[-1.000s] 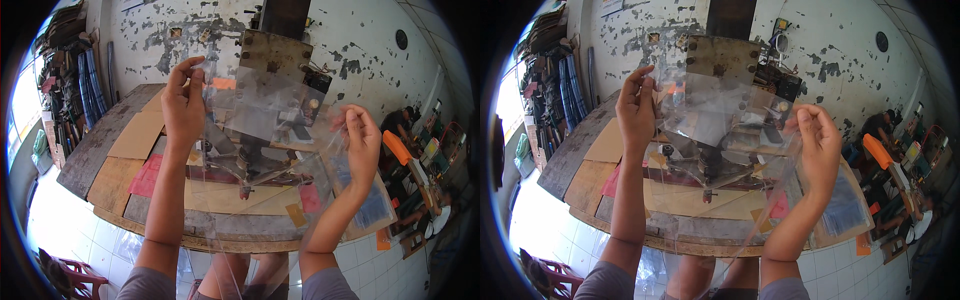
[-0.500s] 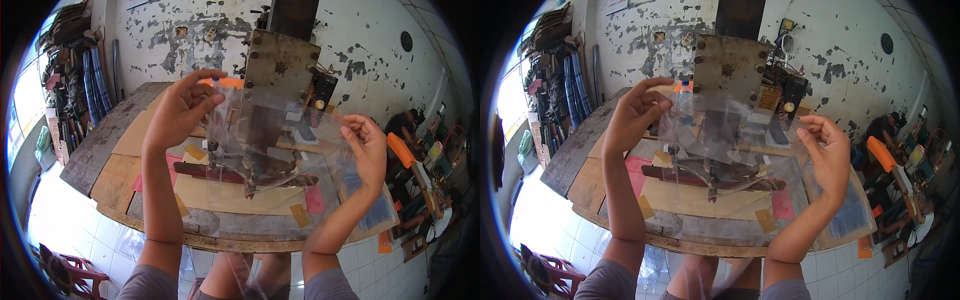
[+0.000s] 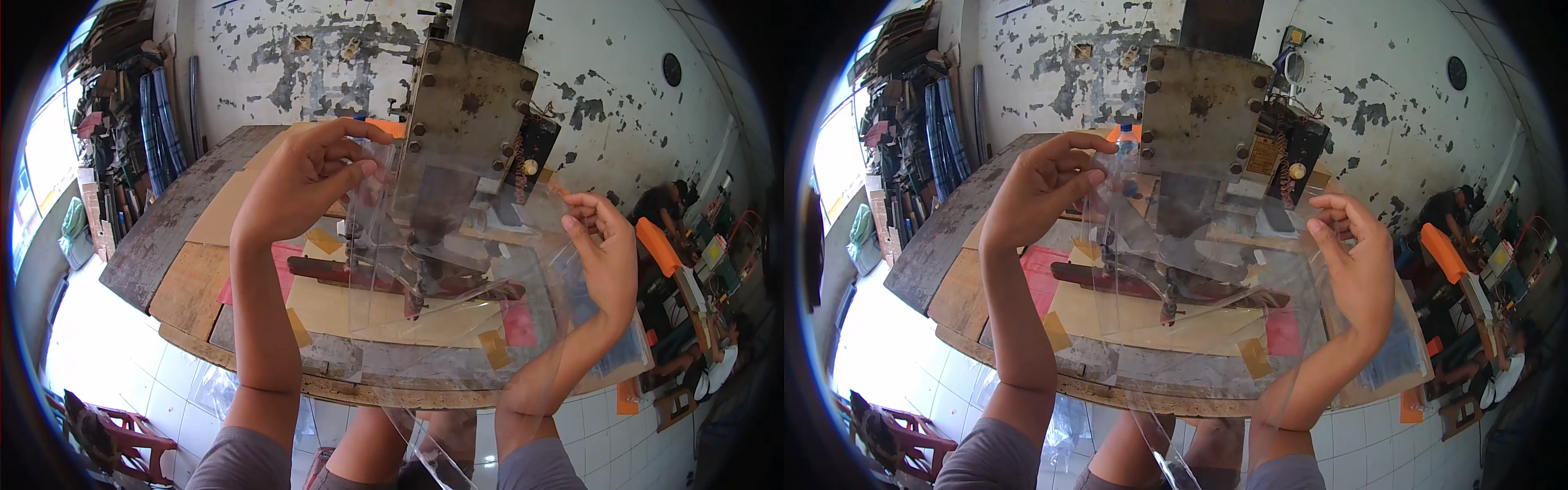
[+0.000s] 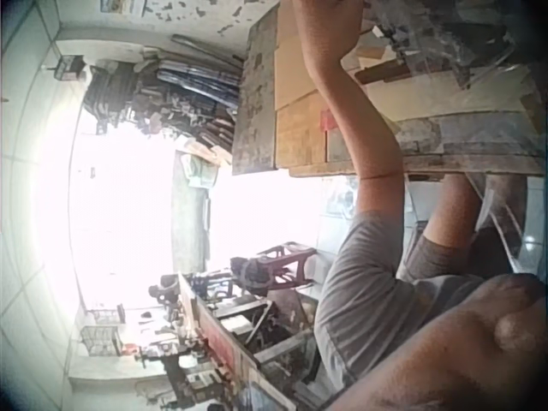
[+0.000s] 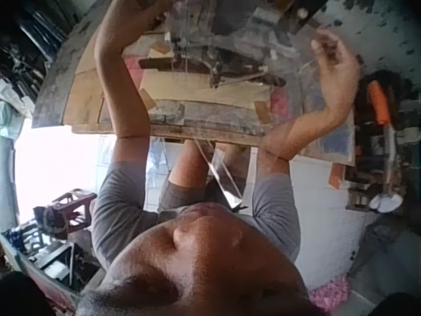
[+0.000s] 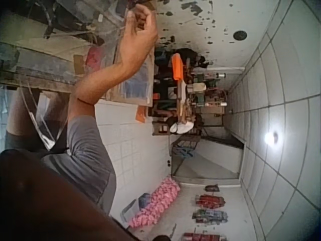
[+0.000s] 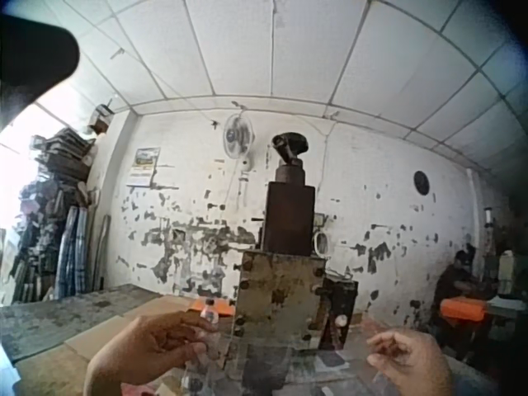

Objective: The person aligns plastic sheets on a workbench under a heat-press machine, operates the machine to seal the material, and pulls at the resulting plastic item to check the bond.

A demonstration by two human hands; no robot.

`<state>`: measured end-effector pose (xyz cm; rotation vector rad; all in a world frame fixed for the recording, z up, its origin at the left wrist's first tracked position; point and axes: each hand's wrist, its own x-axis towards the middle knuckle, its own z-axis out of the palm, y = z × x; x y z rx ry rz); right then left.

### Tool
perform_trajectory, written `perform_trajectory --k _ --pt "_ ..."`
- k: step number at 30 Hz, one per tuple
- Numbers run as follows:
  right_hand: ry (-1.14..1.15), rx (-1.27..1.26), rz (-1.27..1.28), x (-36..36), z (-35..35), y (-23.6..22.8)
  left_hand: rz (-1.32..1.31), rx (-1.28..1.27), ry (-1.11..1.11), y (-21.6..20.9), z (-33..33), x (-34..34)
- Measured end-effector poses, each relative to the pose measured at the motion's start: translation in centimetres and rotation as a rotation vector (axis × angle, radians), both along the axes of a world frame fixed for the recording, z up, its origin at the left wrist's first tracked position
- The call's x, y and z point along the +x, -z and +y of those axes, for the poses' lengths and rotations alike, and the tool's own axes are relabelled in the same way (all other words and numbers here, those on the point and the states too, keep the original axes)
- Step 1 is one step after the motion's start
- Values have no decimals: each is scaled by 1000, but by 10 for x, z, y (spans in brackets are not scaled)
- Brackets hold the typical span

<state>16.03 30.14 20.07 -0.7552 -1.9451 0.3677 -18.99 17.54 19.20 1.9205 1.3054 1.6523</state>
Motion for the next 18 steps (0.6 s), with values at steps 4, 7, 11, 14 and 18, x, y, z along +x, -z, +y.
perform_trajectory --k 4,7,11,14,18 --pt "3 48 -28 2 -5 0 -20 -44 -29 -3 0 5" --pt "-71 118 -31 -2 -10 -1 14 -36 -73 -3 0 6" --pt "-150 145 -72 -3 -13 -2 5 -25 -93 -4 1 9" --pt "-175 171 -91 -3 -17 -4 0 -19 -106 -1 5 6" --pt "-211 240 -164 -1 -21 -8 33 -39 -117 -3 4 5"
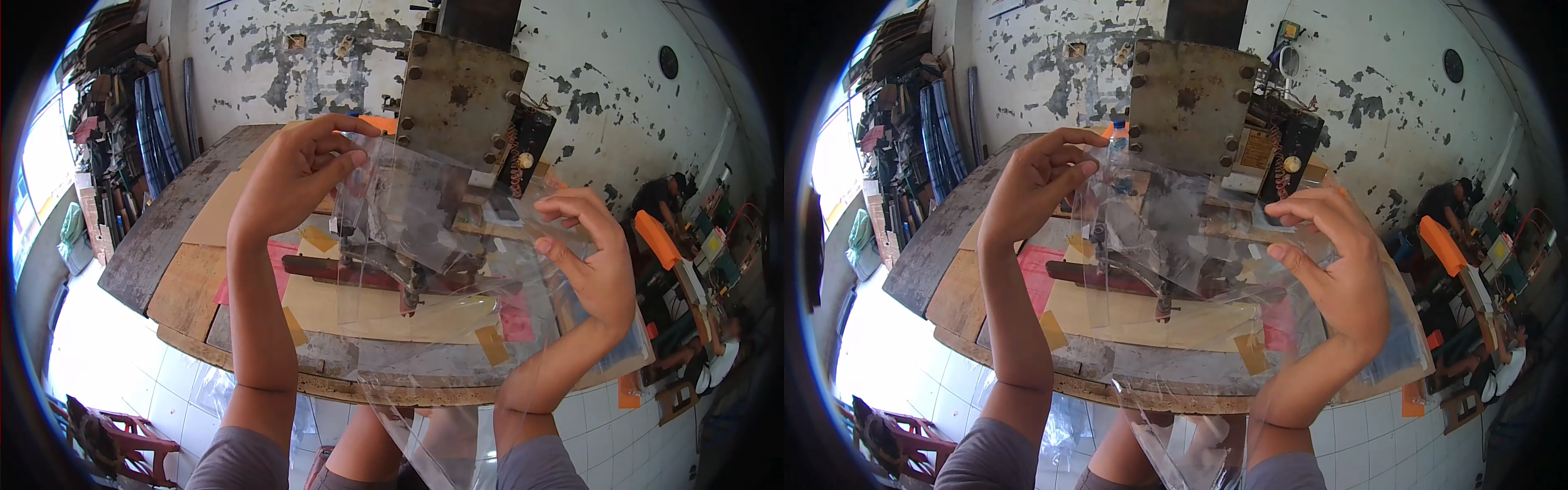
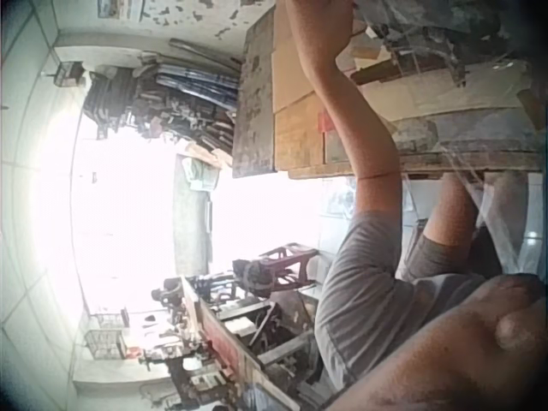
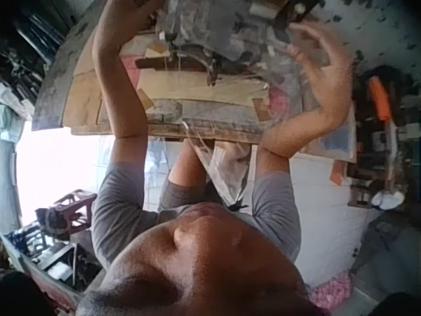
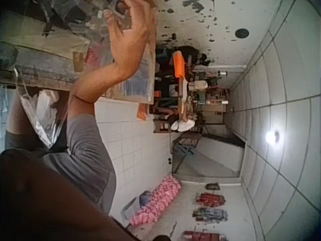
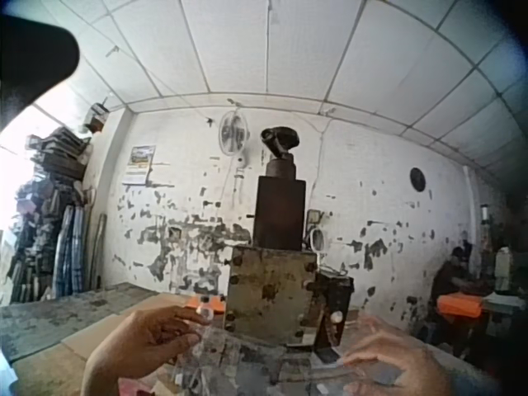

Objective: The person aligns plastic sheets on a workbench under a heat-press machine, operates the machine to seal the material, and pulls at the resulting plastic item to check the bond.

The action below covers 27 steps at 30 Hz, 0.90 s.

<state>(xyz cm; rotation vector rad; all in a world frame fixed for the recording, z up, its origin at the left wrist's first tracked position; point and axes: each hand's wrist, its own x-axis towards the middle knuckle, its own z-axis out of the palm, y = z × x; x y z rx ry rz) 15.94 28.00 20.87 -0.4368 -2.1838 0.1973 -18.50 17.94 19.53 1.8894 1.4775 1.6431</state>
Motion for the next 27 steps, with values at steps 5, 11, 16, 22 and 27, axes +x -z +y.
perform_trajectory --k 5,11,16,22,27 --pt "19 0 -6 -3 -2 1 -12 14 17 3 2 -1" --pt "40 -37 -32 -4 -5 3 -16 22 79 0 -2 8" --pt "98 -52 -46 -10 -18 6 -25 14 114 -1 -3 26" --pt "38 206 -75 -38 -32 4 213 137 142 4 -1 53" --pt "-37 205 48 -51 -26 10 214 185 230 7 1 70"
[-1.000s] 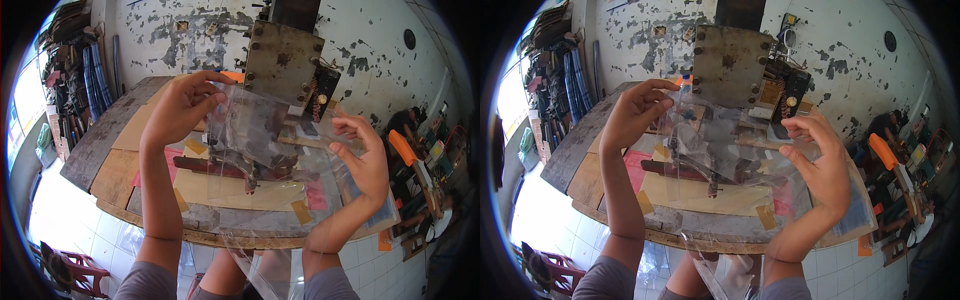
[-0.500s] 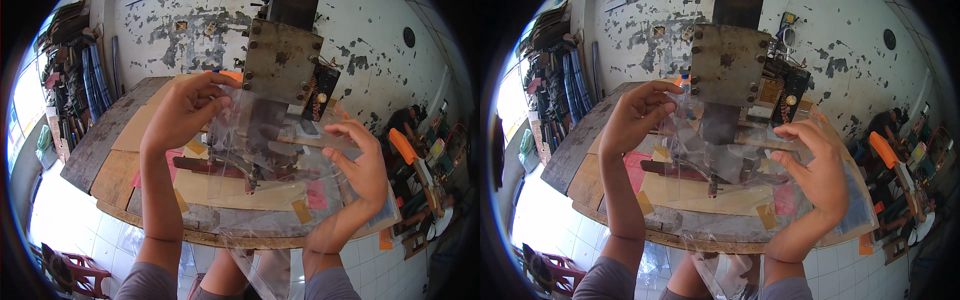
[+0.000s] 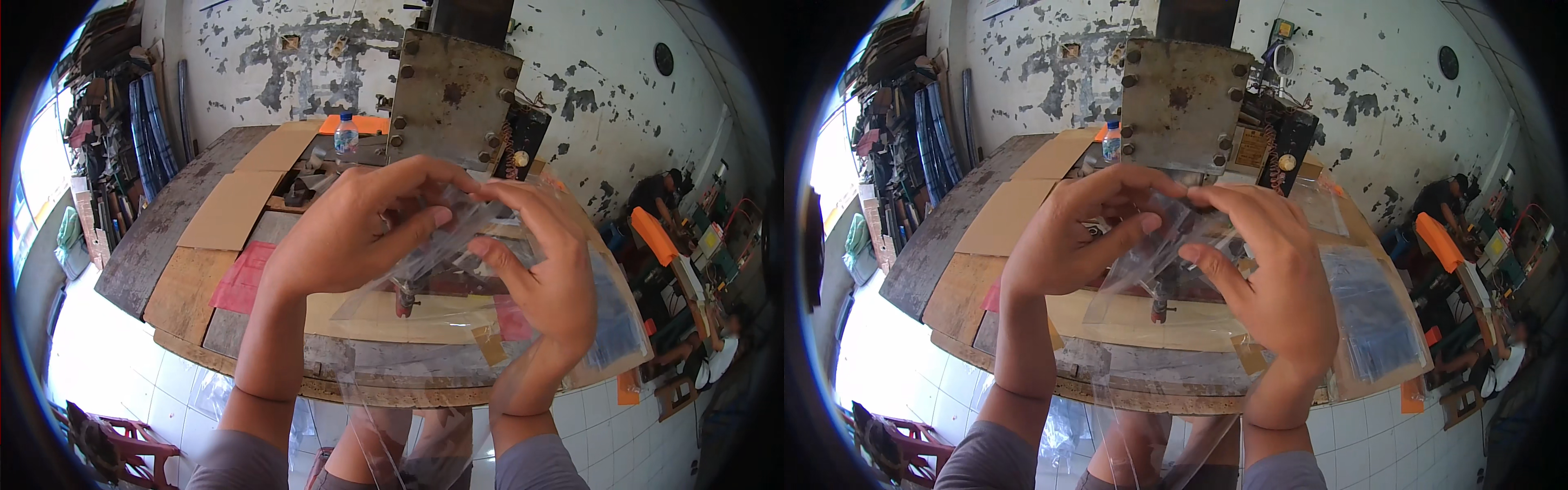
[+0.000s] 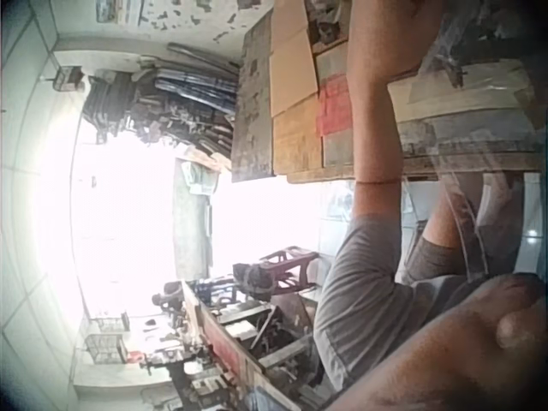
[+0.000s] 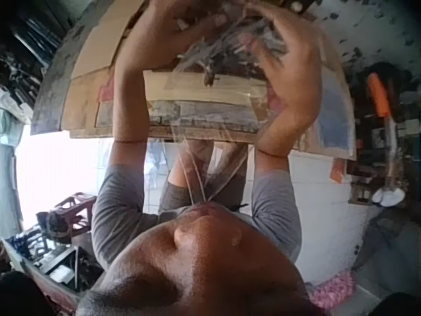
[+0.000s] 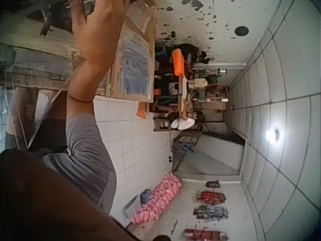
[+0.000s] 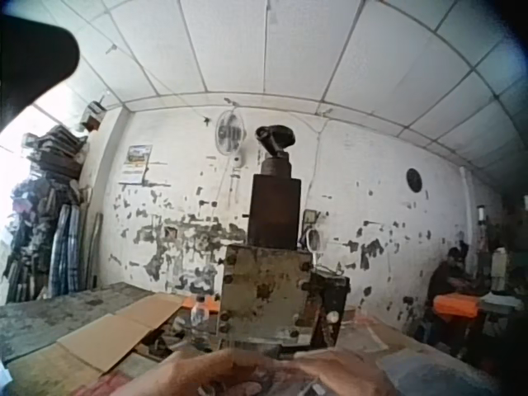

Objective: The person aligns plastic sheets on a workbench under a heat-press machine, operates the machine to seal the material, and pulls at the resulting plastic item to check the bond.

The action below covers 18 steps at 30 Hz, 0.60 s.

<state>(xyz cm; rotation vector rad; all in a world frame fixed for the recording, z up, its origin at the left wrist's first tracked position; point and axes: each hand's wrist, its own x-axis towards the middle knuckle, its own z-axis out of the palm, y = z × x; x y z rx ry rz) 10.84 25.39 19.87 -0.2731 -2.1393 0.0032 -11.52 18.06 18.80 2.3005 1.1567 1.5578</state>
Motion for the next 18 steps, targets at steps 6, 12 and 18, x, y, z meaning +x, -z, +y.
perform_trajectory --k 6,12,18 --pt "-80 -194 64 -4 3 0 -144 -116 65 -5 -8 8" --pt "-74 -212 77 -4 -1 -1 -131 -79 56 -3 -6 7" --pt "-69 -219 91 -5 0 0 -153 -130 53 -3 -9 6"
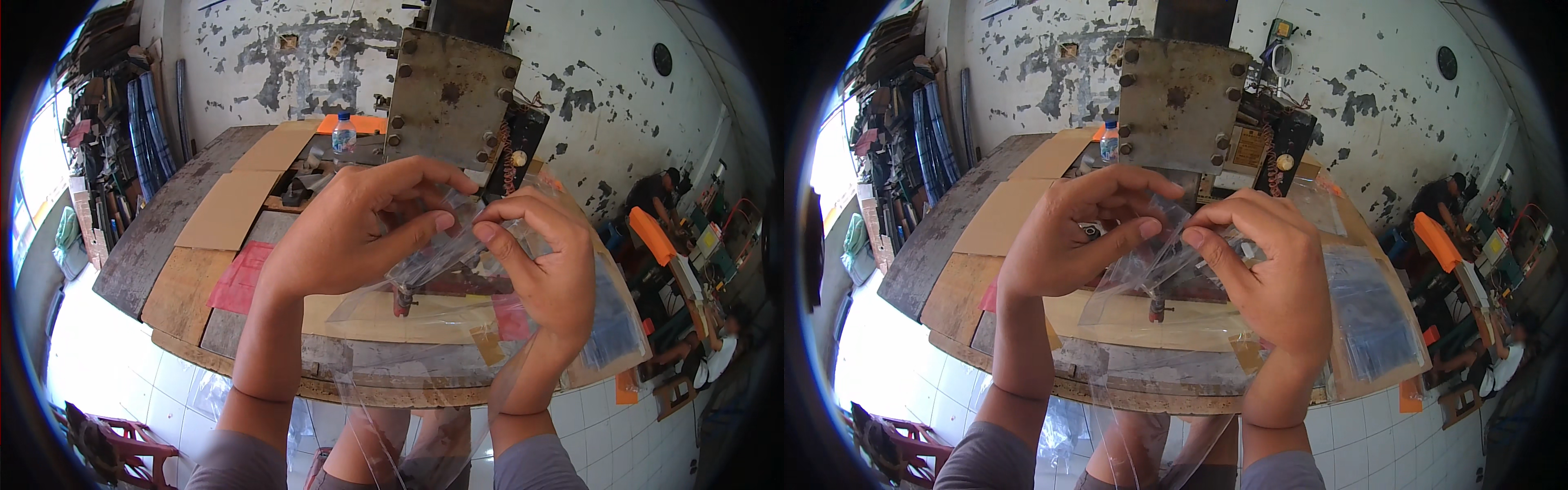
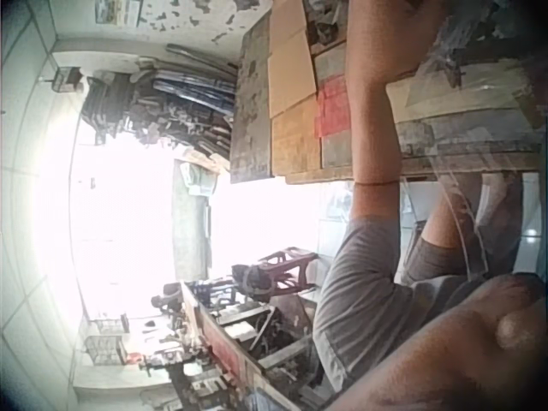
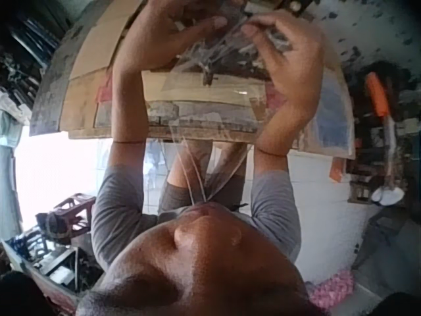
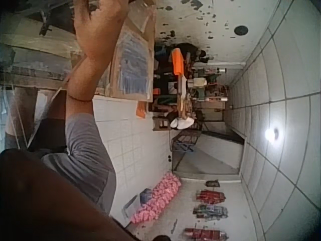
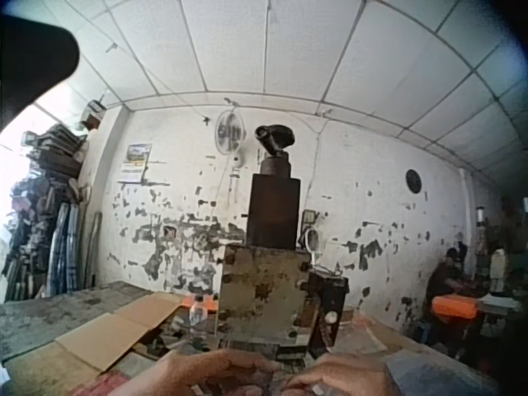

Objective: The person aligns plastic sheets on a workbench under a heat-press machine, operates the machine to seal the material, and pulls at the resulting plastic item to check the bond.

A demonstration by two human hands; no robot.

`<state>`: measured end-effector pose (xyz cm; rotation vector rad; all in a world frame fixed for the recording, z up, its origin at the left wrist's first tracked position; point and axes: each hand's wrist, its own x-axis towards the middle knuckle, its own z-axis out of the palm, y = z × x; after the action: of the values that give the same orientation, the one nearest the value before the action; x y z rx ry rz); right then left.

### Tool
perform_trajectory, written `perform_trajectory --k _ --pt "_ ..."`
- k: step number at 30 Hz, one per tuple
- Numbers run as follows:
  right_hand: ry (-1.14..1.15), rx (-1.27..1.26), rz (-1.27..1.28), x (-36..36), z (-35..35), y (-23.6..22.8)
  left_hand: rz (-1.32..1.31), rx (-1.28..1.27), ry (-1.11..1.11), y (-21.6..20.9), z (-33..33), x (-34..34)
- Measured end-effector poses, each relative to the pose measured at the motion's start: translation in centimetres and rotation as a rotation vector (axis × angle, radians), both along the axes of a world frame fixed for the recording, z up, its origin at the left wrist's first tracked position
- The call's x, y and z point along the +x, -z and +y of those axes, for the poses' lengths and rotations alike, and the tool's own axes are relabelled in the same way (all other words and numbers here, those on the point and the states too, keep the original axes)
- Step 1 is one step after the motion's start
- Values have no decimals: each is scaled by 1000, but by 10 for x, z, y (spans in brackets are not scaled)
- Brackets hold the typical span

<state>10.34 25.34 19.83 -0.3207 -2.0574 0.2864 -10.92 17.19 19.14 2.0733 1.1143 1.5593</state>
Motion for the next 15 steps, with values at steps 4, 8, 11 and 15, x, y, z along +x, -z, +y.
perform_trajectory --k 4,8,11,15 --pt "7 -1 -8 0 -1 -1 32 6 -25 -3 -3 0" --pt "13 12 -9 0 -1 -1 60 -7 -51 -4 -4 -1" --pt "14 5 -7 0 -1 -1 78 30 -59 -3 -3 -1" --pt "8 -1 -7 1 0 0 75 -32 -60 -8 -6 0"
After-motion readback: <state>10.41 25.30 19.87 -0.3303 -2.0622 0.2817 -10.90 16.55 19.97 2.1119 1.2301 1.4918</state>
